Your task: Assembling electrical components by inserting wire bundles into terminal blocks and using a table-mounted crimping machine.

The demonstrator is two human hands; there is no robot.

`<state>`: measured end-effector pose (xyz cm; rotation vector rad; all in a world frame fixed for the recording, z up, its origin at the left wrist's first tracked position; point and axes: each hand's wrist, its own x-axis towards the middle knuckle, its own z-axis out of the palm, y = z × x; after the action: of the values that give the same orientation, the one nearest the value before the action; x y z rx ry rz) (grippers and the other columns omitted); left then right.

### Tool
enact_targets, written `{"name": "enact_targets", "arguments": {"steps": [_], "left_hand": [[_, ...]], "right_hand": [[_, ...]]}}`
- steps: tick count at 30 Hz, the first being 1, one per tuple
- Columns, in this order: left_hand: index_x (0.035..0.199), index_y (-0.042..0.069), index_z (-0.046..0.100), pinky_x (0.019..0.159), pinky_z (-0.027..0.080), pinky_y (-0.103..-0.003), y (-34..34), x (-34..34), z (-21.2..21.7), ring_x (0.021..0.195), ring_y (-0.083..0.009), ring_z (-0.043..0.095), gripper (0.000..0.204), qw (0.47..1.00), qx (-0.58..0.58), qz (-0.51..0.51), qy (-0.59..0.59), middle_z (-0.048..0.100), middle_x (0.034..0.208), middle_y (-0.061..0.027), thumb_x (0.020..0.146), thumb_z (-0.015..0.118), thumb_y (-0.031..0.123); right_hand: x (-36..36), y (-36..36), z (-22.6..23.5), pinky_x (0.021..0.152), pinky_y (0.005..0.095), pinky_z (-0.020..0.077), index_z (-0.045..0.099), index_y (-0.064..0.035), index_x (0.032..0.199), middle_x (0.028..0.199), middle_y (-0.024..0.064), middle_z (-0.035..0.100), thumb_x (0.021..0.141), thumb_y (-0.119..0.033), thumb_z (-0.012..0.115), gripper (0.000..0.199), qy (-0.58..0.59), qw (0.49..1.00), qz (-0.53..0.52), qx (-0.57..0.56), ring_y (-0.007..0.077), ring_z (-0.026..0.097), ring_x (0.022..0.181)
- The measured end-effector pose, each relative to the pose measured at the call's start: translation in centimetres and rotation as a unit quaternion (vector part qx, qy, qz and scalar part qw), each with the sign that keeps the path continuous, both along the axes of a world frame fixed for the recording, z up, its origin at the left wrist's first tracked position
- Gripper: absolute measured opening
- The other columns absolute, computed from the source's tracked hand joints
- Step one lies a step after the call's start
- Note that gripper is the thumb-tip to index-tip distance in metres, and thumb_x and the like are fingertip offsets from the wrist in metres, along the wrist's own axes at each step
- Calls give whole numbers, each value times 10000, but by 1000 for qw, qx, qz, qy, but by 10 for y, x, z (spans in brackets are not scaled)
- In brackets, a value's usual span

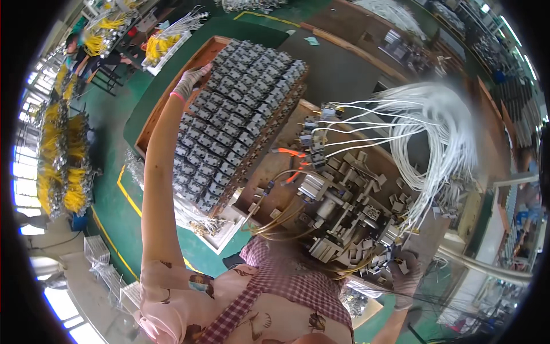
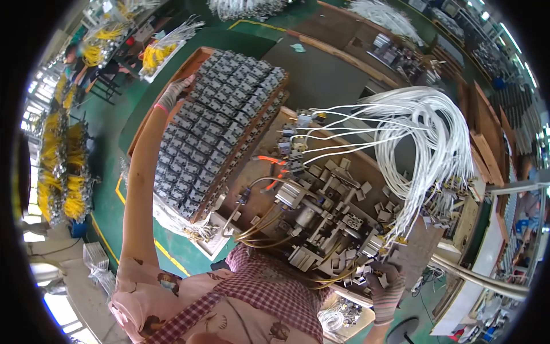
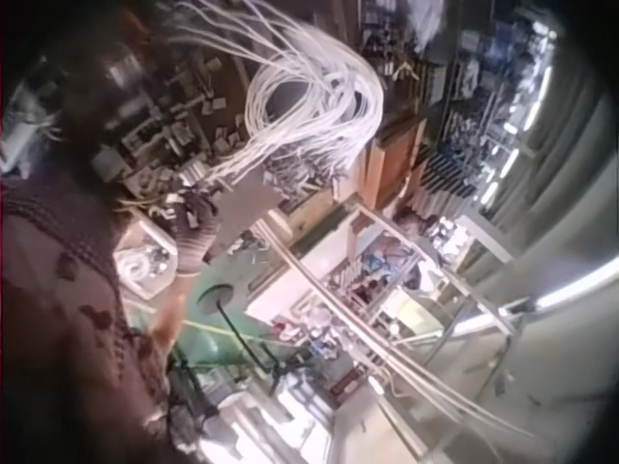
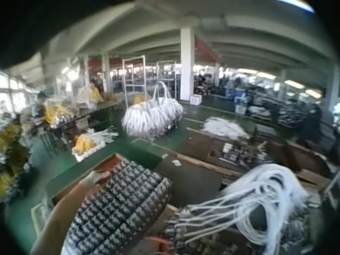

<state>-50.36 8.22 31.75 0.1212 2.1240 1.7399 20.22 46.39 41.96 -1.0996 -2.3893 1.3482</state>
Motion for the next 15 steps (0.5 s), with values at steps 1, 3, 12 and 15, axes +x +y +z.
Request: {"name": "enact_targets", "arguments": {"steps": [1, 3, 12, 15], "left_hand": [[1161, -12, 631, 638, 486, -266, 5, -2, -3, 777, -123, 607, 704, 999, -27, 40, 12, 672, 971, -46, 727, 804, 515], [1109, 2, 651, 579, 482, -262, 8, 4, -2, 728, -115, 612, 625, 995, -45, 85, 31, 682, 899, -32, 724, 825, 462], [1349, 50, 470, 958, 483, -332, 69, 184, 141, 1105, -220, 609, 533, 960, 233, -110, 113, 593, 1249, -106, 951, 550, 396], [1326, 51, 508, 945, 499, -369, 94, 289, 136, 1079, -221, 620, 678, 954, 202, -193, 105, 580, 1274, -109, 850, 655, 512]], "right_hand": [[2, 1, -10, 836, 390, 434, 663, -102, 880, 854, 82, 645, 627, -5, 725, 278, -21, 990, 10, 136, 274, 589, 901], [6, 2, -21, 858, 453, 388, 632, -134, 784, 822, 47, 631, 598, -37, 749, 240, -68, 916, 35, 395, 296, 556, 934], [12, 1, -22, 794, 286, 499, 512, -19, 1221, 881, 3, 624, 856, -81, 699, 415, 159, 970, -100, -152, 120, 557, 793], [-7, 10, -20, 712, 263, 532, 450, -18, 1272, 1045, 122, 670, 872, -77, 668, 460, 123, 936, -17, -329, 168, 657, 846]]}}
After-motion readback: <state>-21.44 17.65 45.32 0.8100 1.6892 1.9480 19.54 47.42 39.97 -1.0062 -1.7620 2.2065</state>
